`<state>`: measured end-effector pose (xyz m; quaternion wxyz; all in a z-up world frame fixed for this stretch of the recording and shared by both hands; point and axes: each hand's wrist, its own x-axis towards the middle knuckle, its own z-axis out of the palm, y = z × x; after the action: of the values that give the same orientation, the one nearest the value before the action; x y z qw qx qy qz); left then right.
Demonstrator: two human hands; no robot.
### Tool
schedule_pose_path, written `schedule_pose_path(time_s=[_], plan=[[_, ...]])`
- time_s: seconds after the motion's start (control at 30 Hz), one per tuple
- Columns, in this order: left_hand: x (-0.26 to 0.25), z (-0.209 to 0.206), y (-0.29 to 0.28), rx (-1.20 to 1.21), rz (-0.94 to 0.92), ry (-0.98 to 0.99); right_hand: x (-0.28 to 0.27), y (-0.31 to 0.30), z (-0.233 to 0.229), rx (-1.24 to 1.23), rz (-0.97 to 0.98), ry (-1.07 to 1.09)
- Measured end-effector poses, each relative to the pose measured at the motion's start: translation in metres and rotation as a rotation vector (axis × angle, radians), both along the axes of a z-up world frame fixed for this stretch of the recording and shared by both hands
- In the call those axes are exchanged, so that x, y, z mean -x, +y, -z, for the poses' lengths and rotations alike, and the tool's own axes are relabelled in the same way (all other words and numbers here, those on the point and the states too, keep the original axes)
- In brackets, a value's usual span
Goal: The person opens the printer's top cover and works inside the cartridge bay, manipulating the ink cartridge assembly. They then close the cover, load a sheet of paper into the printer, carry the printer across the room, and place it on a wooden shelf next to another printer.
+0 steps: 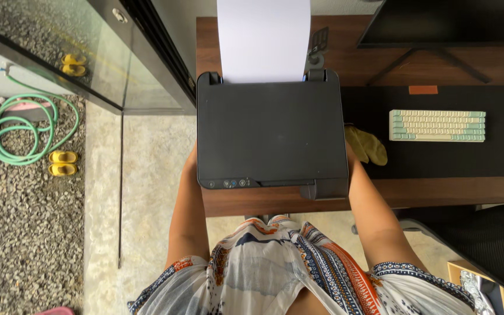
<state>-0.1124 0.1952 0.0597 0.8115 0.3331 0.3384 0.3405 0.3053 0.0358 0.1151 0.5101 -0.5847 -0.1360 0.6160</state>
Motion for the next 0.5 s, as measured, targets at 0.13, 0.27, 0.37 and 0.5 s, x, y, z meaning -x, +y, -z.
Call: schedule_pose_path(time_s=[0.13, 0.27, 0.37, 0.5], plan=[[-0.005, -0.001, 0.001, -0.007, -0.029, 0.016, -0.001, 0.006, 0.006, -0.001, 0.003, 0.021], [-0.006, -0.006, -0.004, -0.013, -0.059, 0.040, -0.002, 0.009, 0.007, -0.004, 0.016, 0.026], [-0.002, -0.012, -0.007, -0.023, -0.061, 0.052, 0.002, 0.010, 0.005, -0.013, 0.027, 0.032], [0.008, -0.021, -0.016, -0.040, -0.064, 0.053, 0.013, 0.011, 0.003, -0.032, 0.025, 0.040]])
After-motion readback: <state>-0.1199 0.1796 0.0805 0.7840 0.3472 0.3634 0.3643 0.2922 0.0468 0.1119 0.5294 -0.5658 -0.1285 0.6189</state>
